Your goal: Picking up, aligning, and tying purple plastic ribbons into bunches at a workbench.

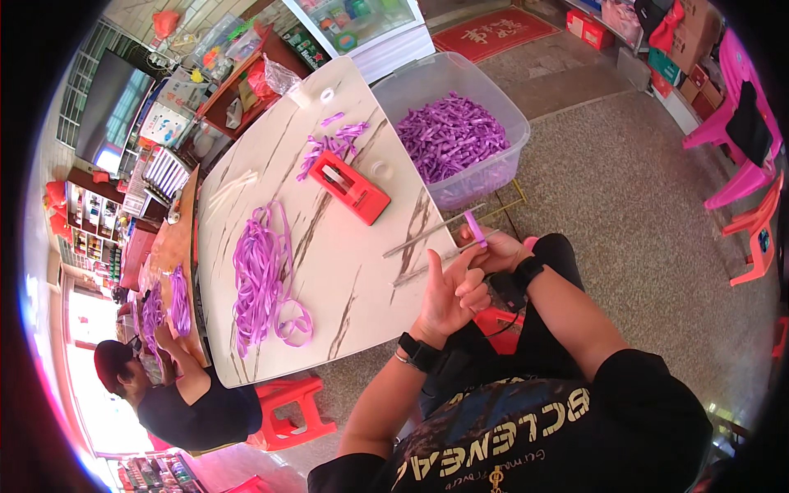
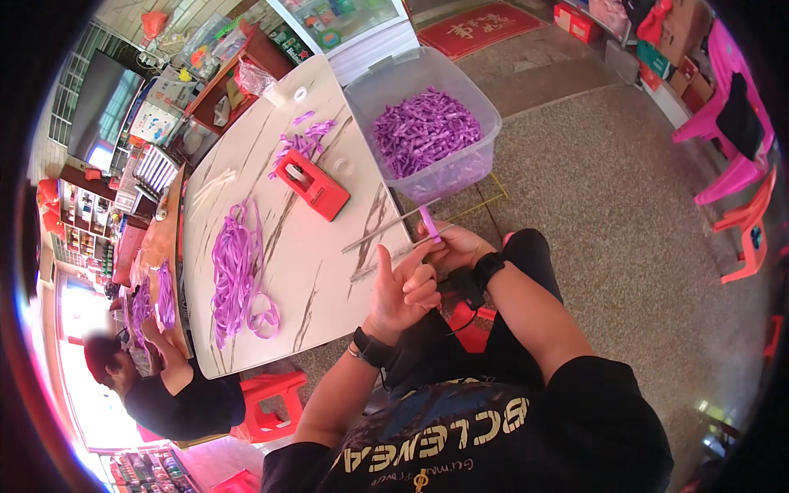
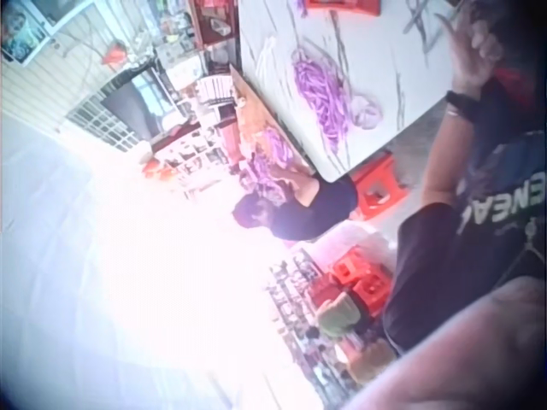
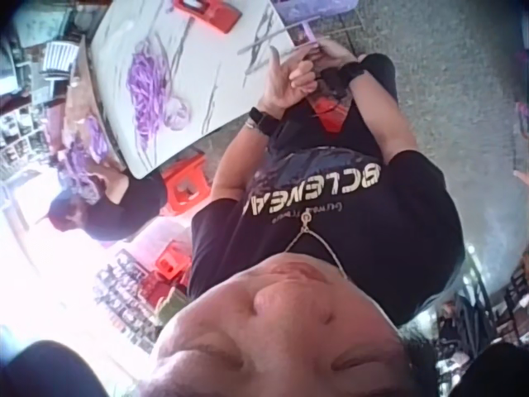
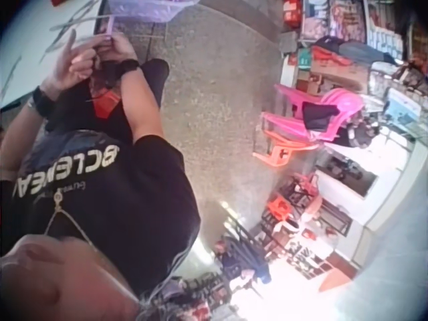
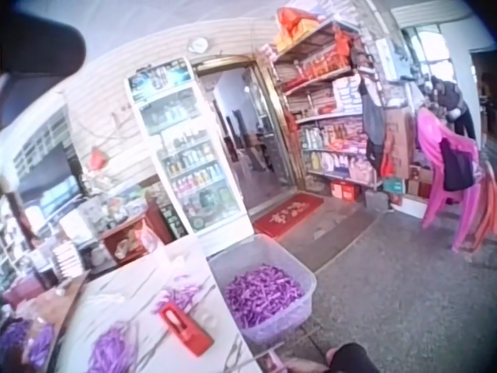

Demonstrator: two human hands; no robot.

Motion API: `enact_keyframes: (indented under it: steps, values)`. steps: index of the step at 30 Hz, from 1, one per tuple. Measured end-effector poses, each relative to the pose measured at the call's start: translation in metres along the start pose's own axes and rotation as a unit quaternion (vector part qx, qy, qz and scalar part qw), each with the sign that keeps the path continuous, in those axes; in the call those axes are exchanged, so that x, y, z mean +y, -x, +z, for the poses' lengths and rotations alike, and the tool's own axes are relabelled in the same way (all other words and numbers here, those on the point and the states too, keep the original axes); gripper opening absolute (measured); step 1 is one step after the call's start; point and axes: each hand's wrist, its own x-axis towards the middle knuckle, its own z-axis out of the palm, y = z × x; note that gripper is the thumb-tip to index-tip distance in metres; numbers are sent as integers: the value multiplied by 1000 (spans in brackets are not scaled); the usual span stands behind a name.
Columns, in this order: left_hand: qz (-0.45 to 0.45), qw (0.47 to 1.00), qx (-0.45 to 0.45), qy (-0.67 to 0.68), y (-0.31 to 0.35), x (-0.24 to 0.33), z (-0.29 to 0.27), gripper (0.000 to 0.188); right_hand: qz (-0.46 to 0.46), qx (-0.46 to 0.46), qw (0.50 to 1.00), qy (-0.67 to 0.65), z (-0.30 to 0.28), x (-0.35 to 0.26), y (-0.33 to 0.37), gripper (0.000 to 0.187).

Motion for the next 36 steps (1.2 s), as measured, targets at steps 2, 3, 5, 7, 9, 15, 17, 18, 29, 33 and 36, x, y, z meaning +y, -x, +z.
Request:
enact_keyframes:
  steps: [2,3,5,7,9,15,17,18,29,33,36]
  values:
    - [-1,1000,0,3,-1,-1,0,74,-6,18,1000,-6,-1,-5,7,14]
    - [-1,1000,1,6,-1,-1,0,74,-5,30,999,17,-1,-9,9,12]
    - [-2,1000,2,9,-1,-2,-1,74,-3,41,998,39,-2,-15,13,11]
    - [-2,1000,3,12,-1,-1,-1,73,14,40,996,73,1,-23,16,8]
    - [-1,1000,-7,12,-1,-1,-2,73,22,73,990,116,8,-33,20,8]
    - [4,1000,1,7,0,-2,-2,71,33,159,959,231,32,-47,32,10]
    - [4,1000,-1,3,-1,-2,-3,71,26,176,953,245,34,-49,33,10]
    - [5,1000,-2,-1,0,-2,-2,70,22,180,949,258,34,-50,32,11]
    - [4,1000,-8,5,-2,-2,-3,70,16,200,922,332,52,-64,41,36]
    - [7,1000,-4,3,0,-1,-2,71,27,226,885,405,80,-66,45,41]
    - [6,1000,-3,-1,0,-1,-2,71,1,260,812,523,84,-65,41,36]
